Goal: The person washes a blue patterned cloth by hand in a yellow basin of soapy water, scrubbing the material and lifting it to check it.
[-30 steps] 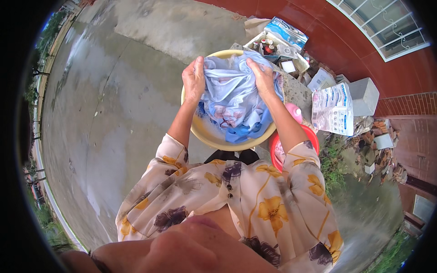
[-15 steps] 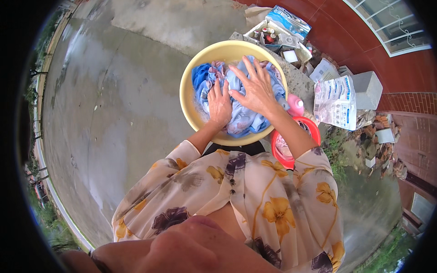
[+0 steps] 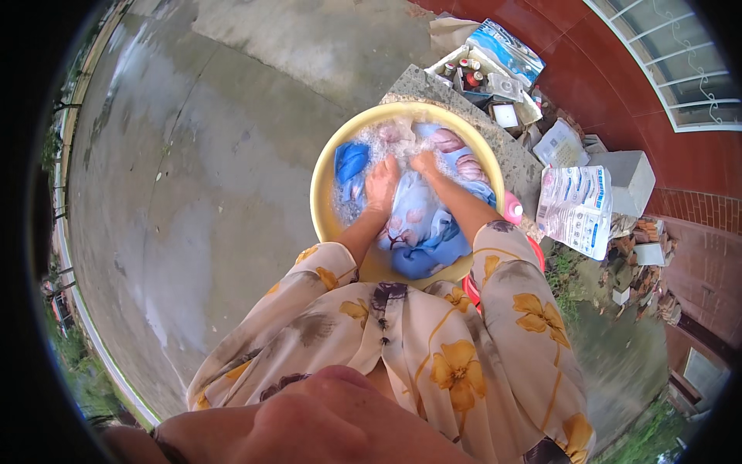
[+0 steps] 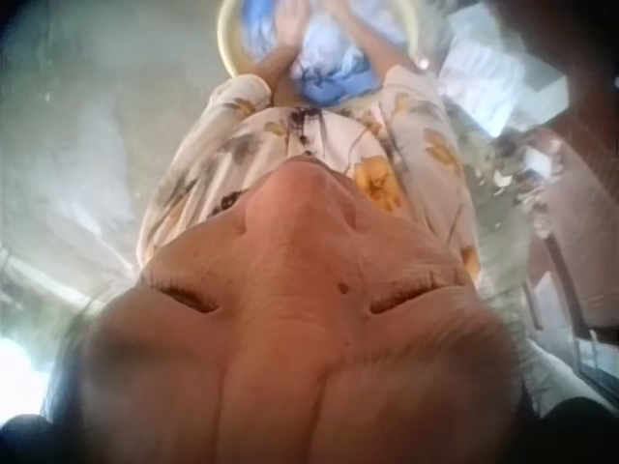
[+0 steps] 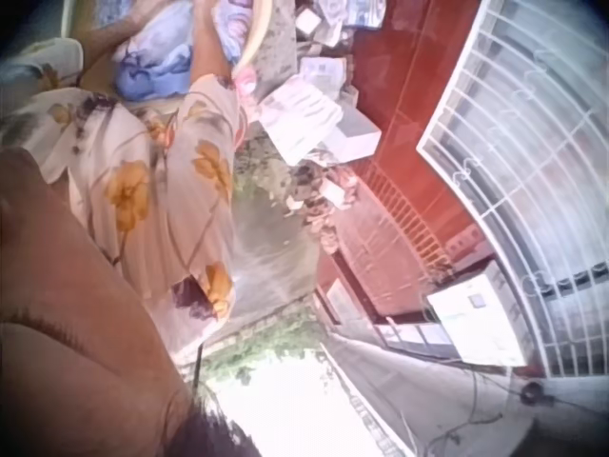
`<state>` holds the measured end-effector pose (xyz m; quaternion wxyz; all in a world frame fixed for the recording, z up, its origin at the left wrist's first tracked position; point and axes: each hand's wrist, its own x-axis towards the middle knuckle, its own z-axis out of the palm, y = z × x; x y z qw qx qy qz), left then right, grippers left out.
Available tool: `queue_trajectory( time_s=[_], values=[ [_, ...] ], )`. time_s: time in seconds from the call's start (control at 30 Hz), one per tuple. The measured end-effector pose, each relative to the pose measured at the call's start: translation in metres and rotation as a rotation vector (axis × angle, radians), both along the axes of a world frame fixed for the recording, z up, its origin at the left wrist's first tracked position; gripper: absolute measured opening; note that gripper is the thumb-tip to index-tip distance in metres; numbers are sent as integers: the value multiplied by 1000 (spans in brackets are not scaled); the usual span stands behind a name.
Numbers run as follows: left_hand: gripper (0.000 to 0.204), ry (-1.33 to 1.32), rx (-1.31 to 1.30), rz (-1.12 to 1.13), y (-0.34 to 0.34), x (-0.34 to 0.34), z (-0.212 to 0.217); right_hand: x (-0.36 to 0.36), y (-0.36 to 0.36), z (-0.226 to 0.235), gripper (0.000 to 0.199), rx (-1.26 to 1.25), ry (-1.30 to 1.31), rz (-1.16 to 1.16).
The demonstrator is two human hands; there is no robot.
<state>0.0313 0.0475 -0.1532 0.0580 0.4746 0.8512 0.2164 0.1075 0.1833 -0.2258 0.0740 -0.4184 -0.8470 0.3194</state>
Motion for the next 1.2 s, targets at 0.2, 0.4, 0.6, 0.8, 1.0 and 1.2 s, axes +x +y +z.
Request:
queue_trajectory(
  time_s=[0.2, 0.4, 0.6, 0.8, 1.0, 1.2],
  values=[
    [34, -363, 32, 52, 0, -18, 31, 5, 6, 12, 39, 36, 342, -238],
    [30, -613, 561, 189, -41, -2, 120, 47, -31, 155, 47, -225, 550, -529],
    [41, -932, 761, 87, 14, 0, 80, 36, -120, 190, 27, 442, 773, -180],
    [38, -1807, 792, 223, 28, 19, 25, 12, -67, 172, 30, 236, 435, -401],
    [27, -1367, 597, 66, 33, 18, 5, 11, -51, 160, 34, 183, 319, -524],
    [23, -1938, 666, 72, 10, -6, -4, 0, -116, 176, 33, 166, 407, -326]
  ],
)
